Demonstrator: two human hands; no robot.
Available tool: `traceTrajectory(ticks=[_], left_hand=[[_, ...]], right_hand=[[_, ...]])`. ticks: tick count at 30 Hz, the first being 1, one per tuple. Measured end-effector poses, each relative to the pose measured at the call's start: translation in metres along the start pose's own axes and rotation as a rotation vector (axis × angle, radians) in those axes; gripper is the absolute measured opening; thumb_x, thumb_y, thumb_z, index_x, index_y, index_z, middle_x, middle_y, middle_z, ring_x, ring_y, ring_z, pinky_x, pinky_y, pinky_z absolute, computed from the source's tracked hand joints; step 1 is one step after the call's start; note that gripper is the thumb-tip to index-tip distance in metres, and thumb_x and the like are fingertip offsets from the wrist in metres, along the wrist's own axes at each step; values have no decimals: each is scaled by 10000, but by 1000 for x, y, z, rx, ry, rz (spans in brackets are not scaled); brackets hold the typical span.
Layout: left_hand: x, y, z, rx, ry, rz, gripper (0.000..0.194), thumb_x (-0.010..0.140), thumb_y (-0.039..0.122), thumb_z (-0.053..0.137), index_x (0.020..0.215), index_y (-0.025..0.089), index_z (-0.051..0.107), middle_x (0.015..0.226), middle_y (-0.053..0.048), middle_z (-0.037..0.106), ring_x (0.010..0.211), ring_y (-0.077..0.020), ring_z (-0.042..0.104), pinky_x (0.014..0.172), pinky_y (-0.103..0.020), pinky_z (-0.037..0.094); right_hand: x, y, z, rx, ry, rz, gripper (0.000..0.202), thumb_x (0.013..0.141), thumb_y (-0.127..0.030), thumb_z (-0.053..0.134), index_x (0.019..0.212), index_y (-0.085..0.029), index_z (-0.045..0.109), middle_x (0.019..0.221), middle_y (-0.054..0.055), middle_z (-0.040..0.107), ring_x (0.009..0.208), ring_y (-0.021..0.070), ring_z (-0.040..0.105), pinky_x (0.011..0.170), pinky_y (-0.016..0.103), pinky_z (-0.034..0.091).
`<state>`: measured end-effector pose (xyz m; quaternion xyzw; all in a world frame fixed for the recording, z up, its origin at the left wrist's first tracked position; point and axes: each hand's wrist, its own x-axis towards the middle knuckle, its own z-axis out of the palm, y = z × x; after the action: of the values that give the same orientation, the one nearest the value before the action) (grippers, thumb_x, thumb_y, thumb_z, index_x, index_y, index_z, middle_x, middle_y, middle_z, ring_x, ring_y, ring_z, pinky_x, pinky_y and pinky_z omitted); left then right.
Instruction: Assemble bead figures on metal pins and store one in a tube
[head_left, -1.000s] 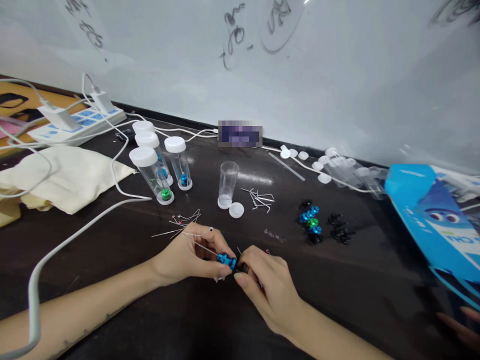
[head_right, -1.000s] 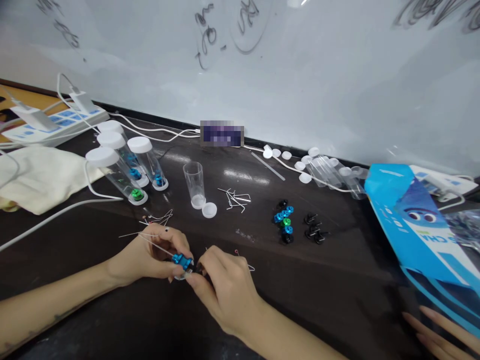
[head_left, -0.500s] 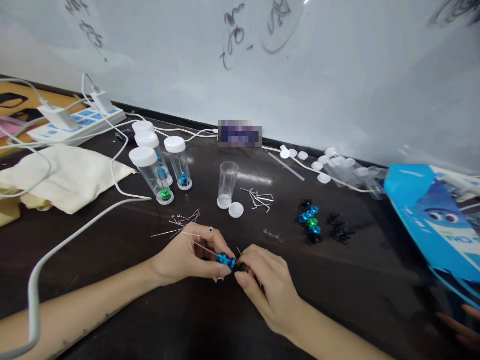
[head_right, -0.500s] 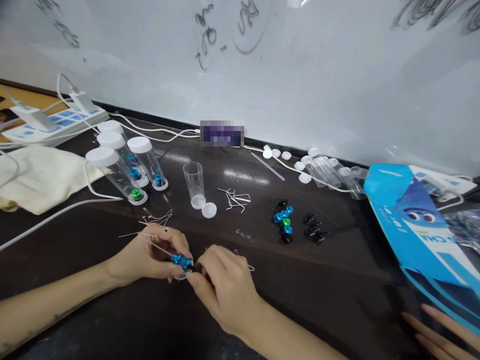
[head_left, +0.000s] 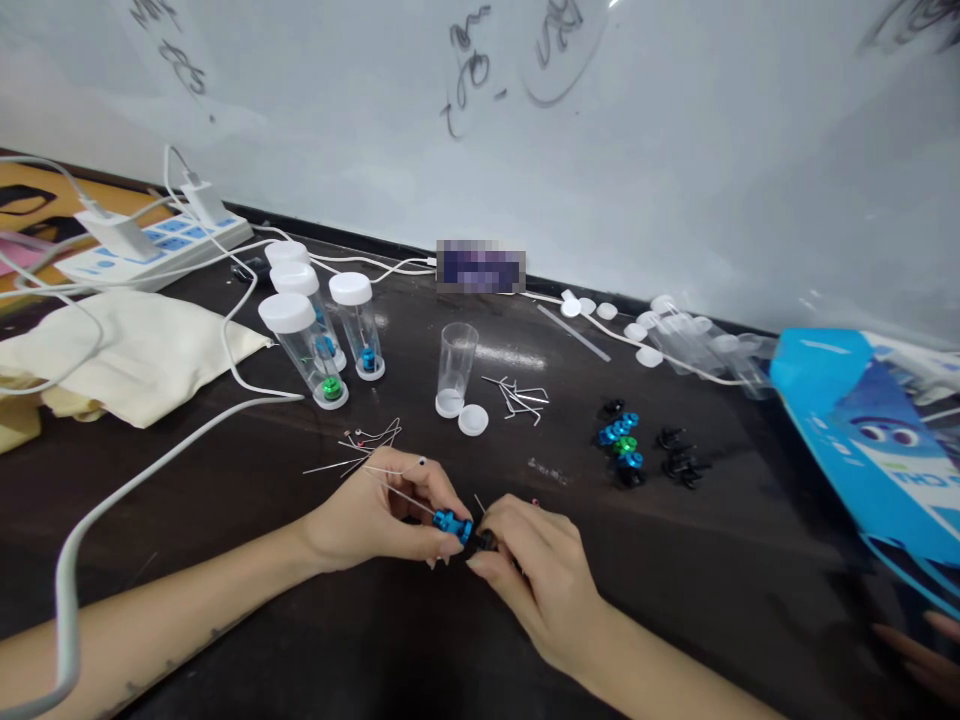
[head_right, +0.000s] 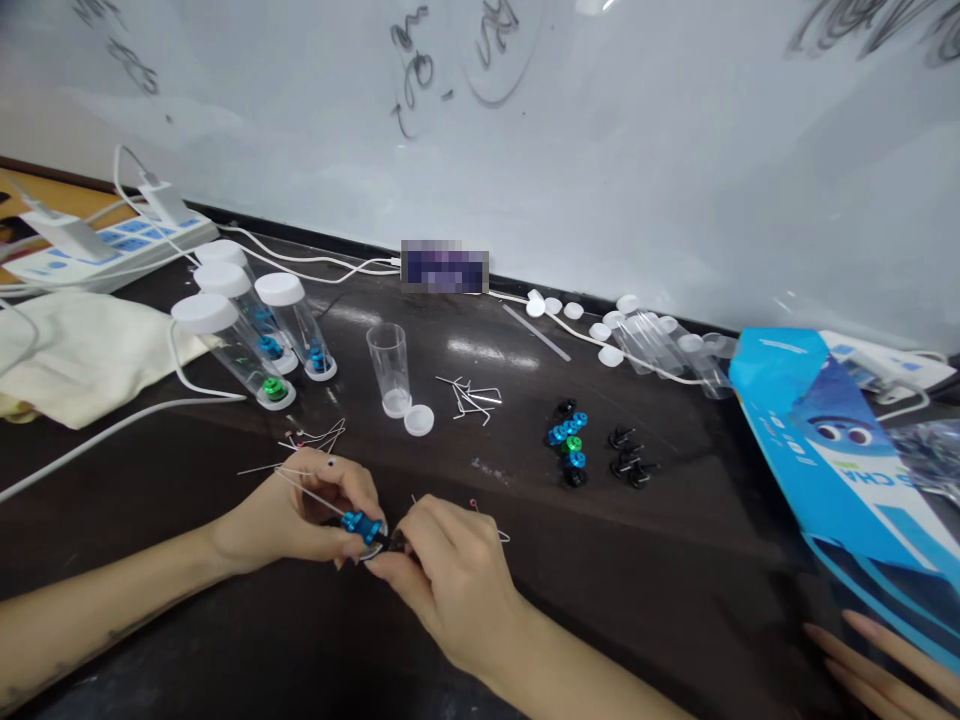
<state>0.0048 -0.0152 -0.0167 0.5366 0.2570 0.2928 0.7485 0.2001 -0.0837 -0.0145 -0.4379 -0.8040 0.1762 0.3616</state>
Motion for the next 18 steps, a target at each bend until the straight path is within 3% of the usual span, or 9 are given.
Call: traceTrajectory(ticks=[2,4,9,14,18], left_hand=[[0,1,-1,-16,15,7,174,639,112,830,774,113,721,695,-28,699,553,-117,656,484,-177,541],[0,1,-1,-24,18,13,174,638,99,828,774,114,721,695,-25,699,561,-118,660,494,-179,544],[1,0,0,-2,-14,14,174,640,90,825,786,102,732,673,-24,689,528,-107,645,489,-180,550],[0,1,0,-34,18,6,178,636,90,827,777,105,720,704,-29,701,561,-117,661,496,-177,553],[-1,-1,0,-13,-3,0,182,641,111,831,789,102,725,681,-29,690,544,-114,648,472,-174,546]], right_hand=[[0,0,0,16,40,17,174,981,-314,509,928,-167,584,802,38,601,622,130,524,559,250,376],[0,0,0,37,58,22,145,965,-307,543,966,-168,585,847,48,616,648,133,542,574,250,391],[1,-2,-1,5,-7,-19,420,1019,-397,357,733,-170,563,604,2,511,548,137,483,525,267,361],[1,-2,-1,26,67,8,144,968,-302,533,952,-175,601,852,59,646,700,154,596,606,266,447],[2,-2,-1,11,31,-3,323,987,-393,469,781,-173,585,644,12,569,582,148,533,542,271,395]])
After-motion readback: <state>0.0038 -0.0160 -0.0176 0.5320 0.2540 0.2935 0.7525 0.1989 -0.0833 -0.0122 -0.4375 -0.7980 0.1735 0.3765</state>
